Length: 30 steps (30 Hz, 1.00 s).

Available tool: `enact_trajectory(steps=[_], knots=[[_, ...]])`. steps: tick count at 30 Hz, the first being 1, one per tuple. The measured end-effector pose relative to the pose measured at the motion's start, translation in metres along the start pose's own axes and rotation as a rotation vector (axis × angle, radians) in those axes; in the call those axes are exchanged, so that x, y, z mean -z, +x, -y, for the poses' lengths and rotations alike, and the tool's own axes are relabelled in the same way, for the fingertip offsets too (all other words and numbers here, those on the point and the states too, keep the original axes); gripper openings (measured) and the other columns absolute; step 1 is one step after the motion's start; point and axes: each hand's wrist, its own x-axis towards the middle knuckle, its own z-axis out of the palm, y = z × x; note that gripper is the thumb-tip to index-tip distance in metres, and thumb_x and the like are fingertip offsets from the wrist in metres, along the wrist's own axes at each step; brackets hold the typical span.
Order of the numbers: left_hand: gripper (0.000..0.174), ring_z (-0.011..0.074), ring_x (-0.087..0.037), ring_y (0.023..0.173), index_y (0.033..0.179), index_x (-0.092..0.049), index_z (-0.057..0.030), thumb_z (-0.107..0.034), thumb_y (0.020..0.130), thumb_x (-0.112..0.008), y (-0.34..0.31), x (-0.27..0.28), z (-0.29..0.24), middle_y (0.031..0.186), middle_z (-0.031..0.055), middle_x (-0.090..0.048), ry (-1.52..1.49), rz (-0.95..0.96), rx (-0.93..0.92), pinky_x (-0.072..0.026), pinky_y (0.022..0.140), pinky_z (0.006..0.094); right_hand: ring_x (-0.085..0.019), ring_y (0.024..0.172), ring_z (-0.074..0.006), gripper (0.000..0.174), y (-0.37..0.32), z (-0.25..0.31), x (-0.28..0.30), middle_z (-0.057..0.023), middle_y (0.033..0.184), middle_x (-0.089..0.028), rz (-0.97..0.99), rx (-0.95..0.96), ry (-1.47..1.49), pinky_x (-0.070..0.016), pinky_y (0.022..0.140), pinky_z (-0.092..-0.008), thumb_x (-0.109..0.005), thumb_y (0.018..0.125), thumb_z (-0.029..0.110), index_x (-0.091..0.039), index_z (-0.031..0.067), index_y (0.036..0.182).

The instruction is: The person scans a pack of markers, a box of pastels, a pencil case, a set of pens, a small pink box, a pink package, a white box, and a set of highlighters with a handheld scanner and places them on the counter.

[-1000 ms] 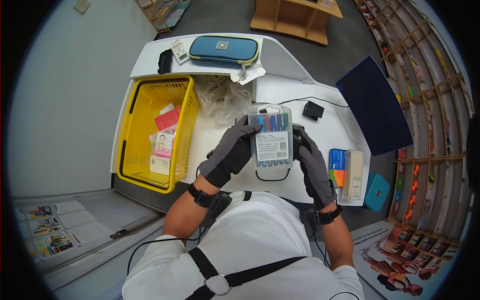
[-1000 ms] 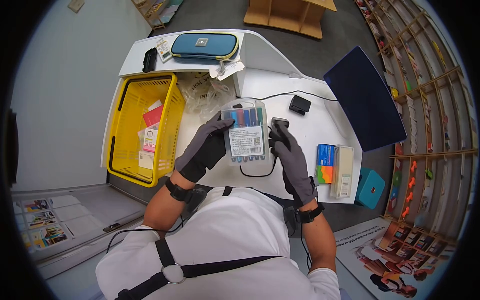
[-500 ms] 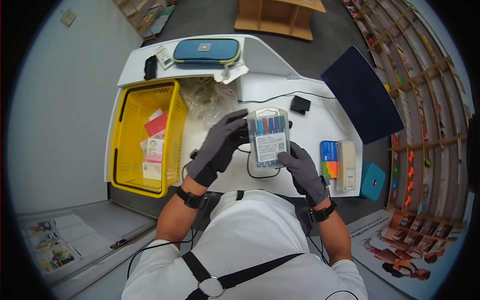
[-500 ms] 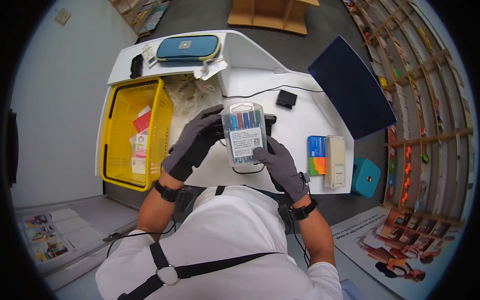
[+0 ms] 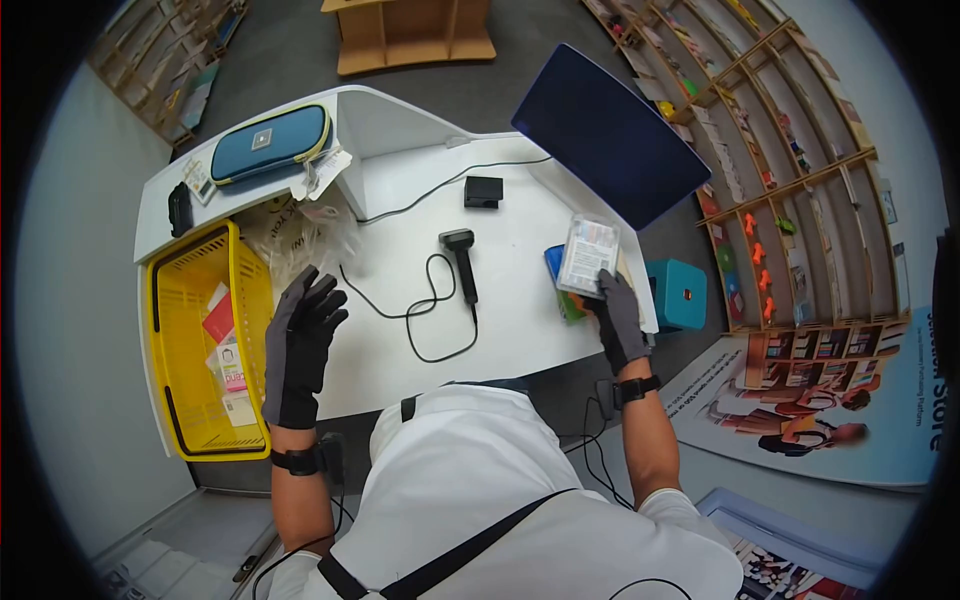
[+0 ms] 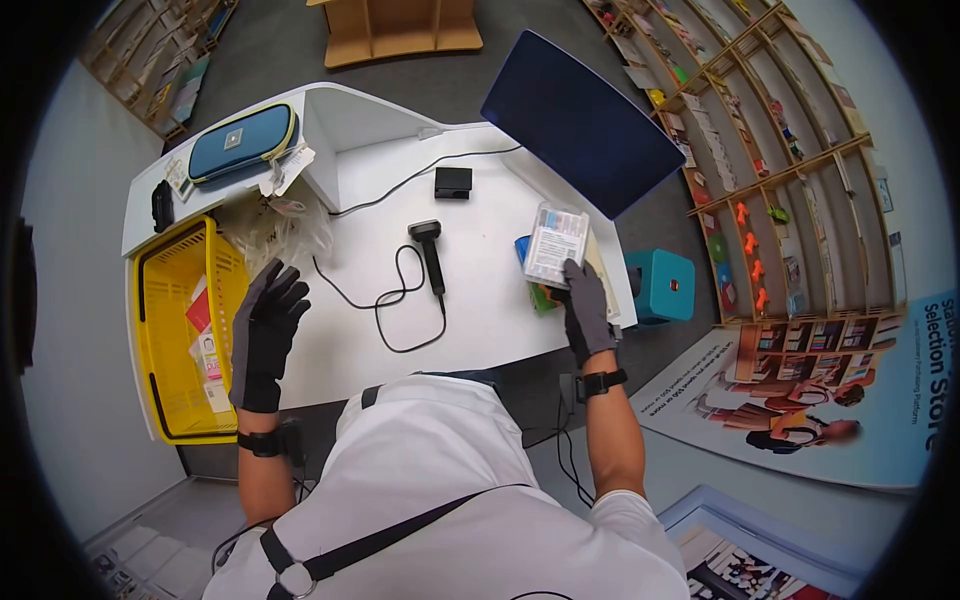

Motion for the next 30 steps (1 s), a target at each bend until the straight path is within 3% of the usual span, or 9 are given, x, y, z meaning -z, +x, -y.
enact_trajectory(steps=[4,7,9,12,16,20,23,27,30], knots=[[0.049,0.029,-0.07,0.122,0.157,-0.055,-0.0053,-0.031,0.116,-0.049,0.002,-0.002,0.003,0.145,0.0193,-0.067,0.009,0.002,0.0,-0.055,0.107,0.0434,-0.073,0.102,-0.0166,0.052,-0.001,0.034,0.049,-0.0093,0.123,-0.076,-0.034,0.018,-0.109,-0.0594,0.086,-0.032,-0.063,0.108,0.031,-0.061,0.0004,0.149],[0.049,0.0285,-0.07,0.121,0.157,-0.055,-0.0055,-0.031,0.116,-0.049,0.007,-0.005,0.008,0.145,0.0193,-0.067,-0.006,0.022,0.013,-0.0551,0.107,0.0433,-0.072,0.098,-0.0164,0.052,0.012,0.037,0.083,-0.0107,0.125,-0.075,-0.085,0.102,-0.504,-0.057,0.083,-0.0318,-0.065,0.105,0.031,-0.066,-0.0012,0.146],[0.049,0.0281,-0.07,0.121,0.157,-0.056,-0.0058,-0.032,0.116,-0.05,0.008,-0.007,0.01,0.143,0.0193,-0.068,-0.011,0.047,0.032,-0.0553,0.107,0.0432,-0.072,0.097,-0.0164,0.052,0.01,0.038,0.086,-0.0108,0.123,-0.076,-0.094,0.084,-0.535,-0.0567,0.083,-0.0321,-0.066,0.104,0.031,-0.067,-0.0017,0.144],[0.05,0.0279,-0.07,0.12,0.156,-0.056,-0.0059,-0.033,0.115,-0.052,0.007,-0.014,0.011,0.141,0.0188,-0.069,-0.002,0.056,0.034,-0.0552,0.106,0.0433,-0.071,0.094,-0.0165,0.052,0.007,0.045,0.082,-0.0109,0.119,-0.078,-0.113,0.054,-0.595,-0.056,0.082,-0.0326,-0.067,0.102,0.031,-0.07,-0.0025,0.141],[0.051,0.0281,-0.071,0.119,0.156,-0.057,-0.0058,-0.034,0.114,-0.054,0.005,-0.017,0.011,0.139,0.0184,-0.07,0.012,0.057,0.032,-0.0554,0.106,0.0432,-0.071,0.092,-0.0161,0.052,0.02,0.022,0.077,-0.0103,0.111,-0.08,-0.146,0.2,-0.827,-0.0563,0.083,-0.032,-0.068,0.101,0.032,-0.07,-0.0015,0.141],[0.052,0.0286,-0.071,0.118,0.156,-0.057,-0.0055,-0.035,0.114,-0.054,0.002,-0.014,0.012,0.139,0.0182,-0.07,0.008,0.046,0.047,-0.0555,0.105,0.0431,-0.074,0.093,-0.0207,0.051,0.03,0.004,0.066,-0.0132,0.107,-0.081,-0.174,0.281,-0.655,-0.0574,0.085,-0.035,-0.07,0.101,0.034,-0.072,-0.0014,0.138],[0.052,0.0289,-0.071,0.119,0.156,-0.056,-0.0053,-0.035,0.114,-0.054,0.001,-0.014,0.012,0.139,0.0181,-0.07,0.009,0.03,0.043,-0.0555,0.105,0.043,-0.076,0.097,-0.029,0.05,0.021,0.013,0.038,-0.0191,0.11,-0.08,-0.166,0.363,-0.825,-0.0581,0.088,-0.0396,-0.07,0.1,0.036,-0.074,-0.0019,0.132],[0.052,0.0291,-0.071,0.119,0.156,-0.056,-0.0051,-0.034,0.113,-0.054,-0.001,-0.013,0.013,0.138,0.0181,-0.071,0.023,0.019,0.042,-0.0555,0.106,0.0431,-0.076,0.103,-0.0361,0.049,0.013,0.007,0.008,-0.0222,0.113,-0.079,-0.146,0.371,-0.758,-0.058,0.091,-0.0441,-0.07,0.1,0.039,-0.075,-0.0016,0.127],[0.052,0.0291,-0.071,0.119,0.156,-0.056,-0.005,-0.035,0.113,-0.054,0.001,-0.011,0.012,0.138,0.0181,-0.071,0.004,0.016,0.049,-0.0558,0.105,0.0433,-0.076,0.104,-0.037,0.049,0.013,0.003,0.003,-0.0225,0.114,-0.079,-0.152,0.368,-0.821,-0.0579,0.091,-0.0451,-0.069,0.1,0.04,-0.075,-0.0012,0.127]])
